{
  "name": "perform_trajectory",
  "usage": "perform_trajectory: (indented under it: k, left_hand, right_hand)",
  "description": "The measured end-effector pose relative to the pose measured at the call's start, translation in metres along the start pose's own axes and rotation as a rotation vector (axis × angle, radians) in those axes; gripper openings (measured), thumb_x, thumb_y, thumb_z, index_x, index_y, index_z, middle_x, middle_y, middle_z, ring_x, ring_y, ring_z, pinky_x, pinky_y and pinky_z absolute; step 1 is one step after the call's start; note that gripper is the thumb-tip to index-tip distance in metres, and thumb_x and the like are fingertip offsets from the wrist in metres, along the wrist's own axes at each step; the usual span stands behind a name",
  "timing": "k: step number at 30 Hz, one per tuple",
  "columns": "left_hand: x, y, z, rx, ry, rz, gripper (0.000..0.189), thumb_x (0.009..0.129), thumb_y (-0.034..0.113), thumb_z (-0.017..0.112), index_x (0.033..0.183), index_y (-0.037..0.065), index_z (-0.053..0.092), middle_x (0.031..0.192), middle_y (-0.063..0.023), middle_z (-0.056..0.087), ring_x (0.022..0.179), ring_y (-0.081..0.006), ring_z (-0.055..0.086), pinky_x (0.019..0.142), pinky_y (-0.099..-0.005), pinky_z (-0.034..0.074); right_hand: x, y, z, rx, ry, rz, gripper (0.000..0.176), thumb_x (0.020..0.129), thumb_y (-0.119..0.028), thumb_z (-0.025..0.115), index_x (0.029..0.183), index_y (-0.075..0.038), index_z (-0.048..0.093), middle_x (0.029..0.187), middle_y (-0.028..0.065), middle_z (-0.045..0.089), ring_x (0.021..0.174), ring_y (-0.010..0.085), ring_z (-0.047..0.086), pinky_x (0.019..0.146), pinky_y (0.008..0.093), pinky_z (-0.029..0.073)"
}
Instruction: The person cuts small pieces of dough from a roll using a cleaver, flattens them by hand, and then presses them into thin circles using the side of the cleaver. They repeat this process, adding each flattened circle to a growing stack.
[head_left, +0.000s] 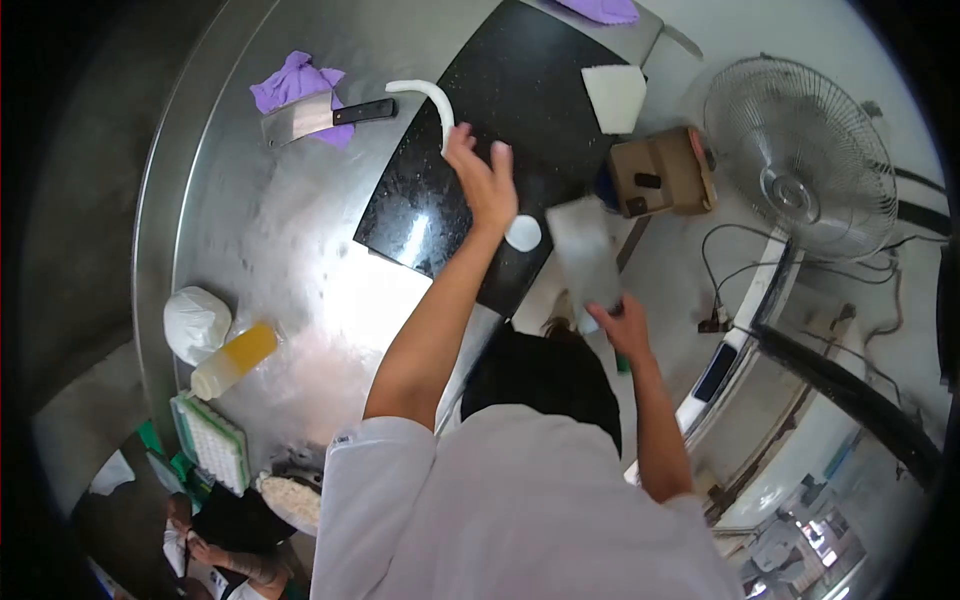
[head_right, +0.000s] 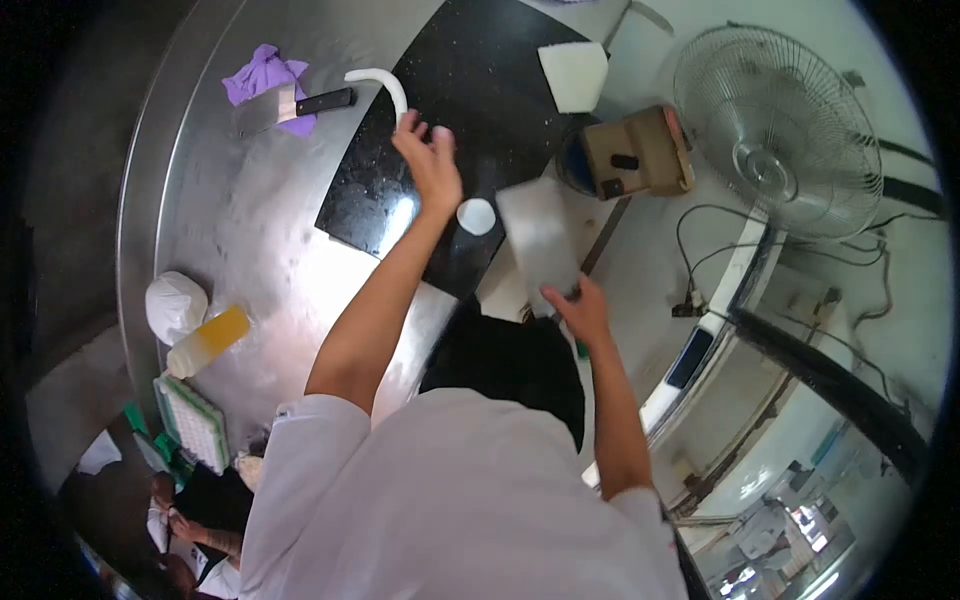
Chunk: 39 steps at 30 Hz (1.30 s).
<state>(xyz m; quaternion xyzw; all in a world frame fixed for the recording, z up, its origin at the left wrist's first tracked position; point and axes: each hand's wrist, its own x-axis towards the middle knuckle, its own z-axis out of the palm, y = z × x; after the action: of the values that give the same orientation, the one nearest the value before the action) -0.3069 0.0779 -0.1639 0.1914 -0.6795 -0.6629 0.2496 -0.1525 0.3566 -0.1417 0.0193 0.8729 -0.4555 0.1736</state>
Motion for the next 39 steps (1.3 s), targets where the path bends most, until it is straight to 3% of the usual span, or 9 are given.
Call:
perform_trajectory:
  k: [2,5,8,22,25,27,32,37,39]
  left_hand:
    - [-0.018,0.02,-0.007,0.011,0.032,-0.023,0.076,0.089,0.041,0.069,0.148,0.004,0.039,0.158,-0.0251,0.026,0.145,-0.0432,0.028,0.118,-0.0637,0.021]
    - [-0.072,-0.002,-0.028,1.178,-0.612,0.29,0.097,0.076,0.07,0.069,0.158,0.031,0.035,0.167,-0.0166,0.018,0.154,-0.0424,0.013,0.109,-0.0819,0.006]
    - [-0.064,0.01,-0.023,1.232,-0.628,0.217,0.106,0.069,0.078,0.068,0.159,0.034,0.034,0.169,-0.0156,0.015,0.156,-0.0418,0.007,0.108,-0.0834,0.005]
    - [-0.01,0.006,0.006,1.169,-0.902,0.476,0.115,0.061,0.081,0.072,0.159,0.038,0.031,0.17,-0.0143,0.011,0.156,-0.0431,0.007,0.114,-0.076,0.009]
    - [-0.011,0.002,0.019,1.243,-0.988,0.474,0.119,0.056,0.083,0.072,0.159,0.038,0.032,0.171,-0.0127,0.013,0.156,-0.0432,0.009,0.109,-0.0817,0.007]
    - [-0.012,0.005,0.016,1.25,-1.038,0.481,0.119,0.055,0.083,0.072,0.159,0.038,0.033,0.17,-0.012,0.015,0.155,-0.0432,0.01,0.107,-0.0831,0.008]
    - [0.036,-0.002,0.054,1.217,-0.895,0.619,0.118,0.06,0.081,0.071,0.16,0.034,0.03,0.169,-0.0124,0.018,0.154,-0.0435,0.013,0.107,-0.0838,0.01]
    - [-0.011,-0.001,0.008,1.144,-1.187,0.623,0.124,0.057,0.086,0.07,0.161,0.033,0.029,0.171,-0.0161,0.008,0.154,-0.0506,0.001,0.109,-0.0826,0.005]
    - [-0.011,0.0,0.023,1.161,-1.27,0.614,0.123,0.056,0.085,0.07,0.16,0.033,0.031,0.17,-0.0129,0.014,0.155,-0.0447,0.008,0.109,-0.0813,0.007]
  right_hand:
    - [0.044,-0.03,0.006,-0.054,-0.267,0.026,0.052,0.08,-0.037,0.086,0.116,-0.001,0.071,0.093,0.0157,0.075,0.079,0.0231,0.07,0.074,0.0377,0.055]
    - [0.099,-0.026,0.026,-0.147,-0.533,-0.133,0.054,0.075,-0.037,0.088,0.114,-0.005,0.069,0.095,0.0181,0.074,0.079,0.0309,0.072,0.074,0.042,0.055]
    - [0.104,-0.064,0.014,-0.487,-0.425,-0.228,0.065,0.068,-0.038,0.091,0.113,-0.003,0.06,0.095,0.0212,0.073,0.086,0.0403,0.071,0.078,0.0473,0.055]
    - [0.099,-0.037,0.031,-0.275,-0.314,-0.202,0.089,0.067,-0.055,0.089,0.126,-0.001,0.051,0.093,0.0256,0.071,0.089,0.0456,0.07,0.083,0.0541,0.055]
    - [0.1,-0.036,0.038,-0.3,-0.142,-0.287,0.086,0.066,-0.056,0.088,0.123,-0.003,0.051,0.089,0.0244,0.071,0.086,0.0449,0.07,0.083,0.0551,0.054]
    - [0.098,-0.048,0.03,-0.397,-0.261,-0.076,0.083,0.067,-0.056,0.088,0.119,-0.004,0.05,0.085,0.0236,0.071,0.083,0.0453,0.07,0.081,0.0554,0.054]
    - [0.151,-0.056,0.018,-0.347,-0.226,-0.097,0.078,0.068,-0.051,0.089,0.118,-0.003,0.05,0.09,0.0248,0.07,0.087,0.0463,0.07,0.078,0.0545,0.055]
    - [0.058,-0.031,0.068,-0.139,-0.154,-0.108,0.083,0.066,-0.047,0.091,0.121,0.001,0.051,0.1,0.0296,0.069,0.095,0.0482,0.069,0.079,0.0535,0.055]
    - [0.049,-0.022,0.072,-0.172,-0.087,-0.071,0.083,0.067,-0.049,0.09,0.121,0.0,0.05,0.097,0.0284,0.07,0.094,0.047,0.07,0.079,0.0518,0.057]
